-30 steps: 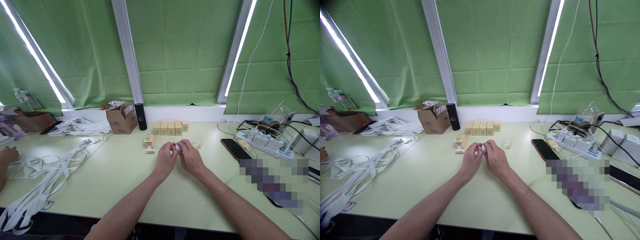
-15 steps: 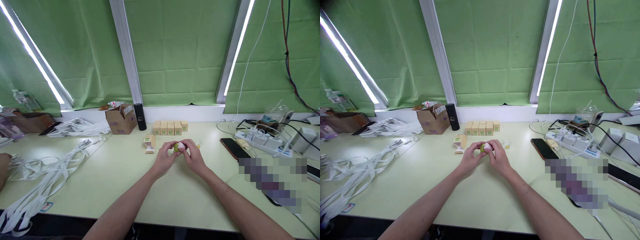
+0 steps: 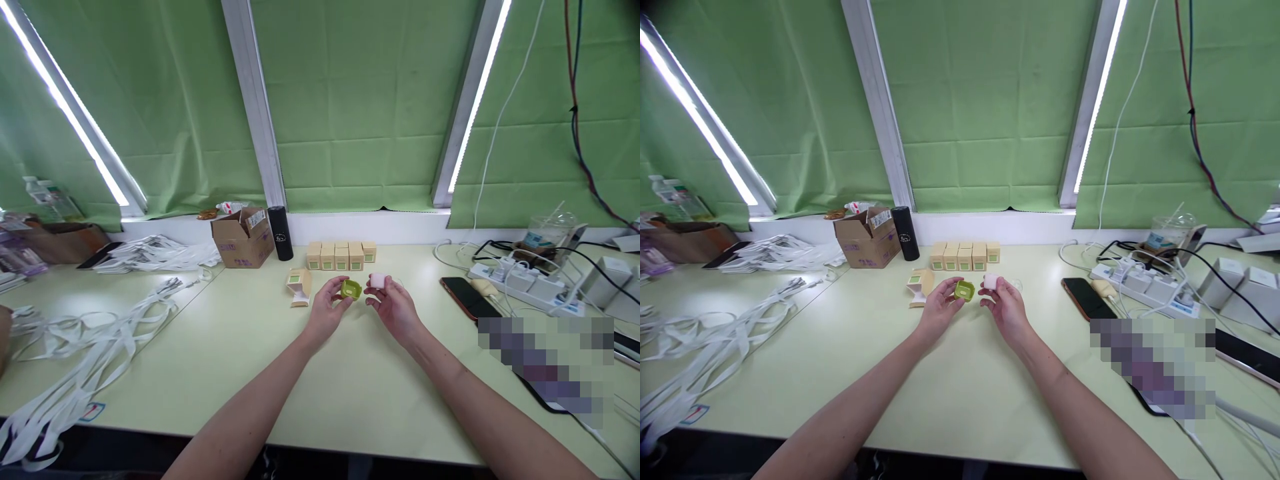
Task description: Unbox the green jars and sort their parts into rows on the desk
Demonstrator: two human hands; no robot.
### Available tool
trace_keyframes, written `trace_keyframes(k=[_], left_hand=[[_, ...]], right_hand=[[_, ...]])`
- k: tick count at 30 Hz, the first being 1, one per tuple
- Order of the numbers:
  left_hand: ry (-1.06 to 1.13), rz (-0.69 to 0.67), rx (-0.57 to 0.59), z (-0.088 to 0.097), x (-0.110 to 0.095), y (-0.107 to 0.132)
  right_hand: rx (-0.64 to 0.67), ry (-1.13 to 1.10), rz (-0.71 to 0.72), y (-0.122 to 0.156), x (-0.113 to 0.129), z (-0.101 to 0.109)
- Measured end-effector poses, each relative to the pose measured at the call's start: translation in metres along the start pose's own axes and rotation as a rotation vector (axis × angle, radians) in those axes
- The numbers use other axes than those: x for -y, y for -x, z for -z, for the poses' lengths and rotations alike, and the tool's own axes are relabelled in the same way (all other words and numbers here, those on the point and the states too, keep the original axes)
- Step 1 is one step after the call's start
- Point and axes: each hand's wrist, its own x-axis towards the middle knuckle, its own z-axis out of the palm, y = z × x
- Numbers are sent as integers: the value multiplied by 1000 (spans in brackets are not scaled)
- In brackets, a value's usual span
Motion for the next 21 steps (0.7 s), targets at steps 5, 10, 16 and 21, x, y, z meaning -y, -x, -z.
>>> trace_keyframes(k=[5,10,16,21], left_hand=[[124,59,-41,2,1,-2],[178,85,-97,4,0,-3],[142,44,-157,5,2,-4],[109,40,-199,7,6,-6]], right_hand=[[11,-36,2,3,5,-4],[9,92,96,6,10,-8],[-66,374,216,1,9,-2],[-150,749,417,-10,6,14]])
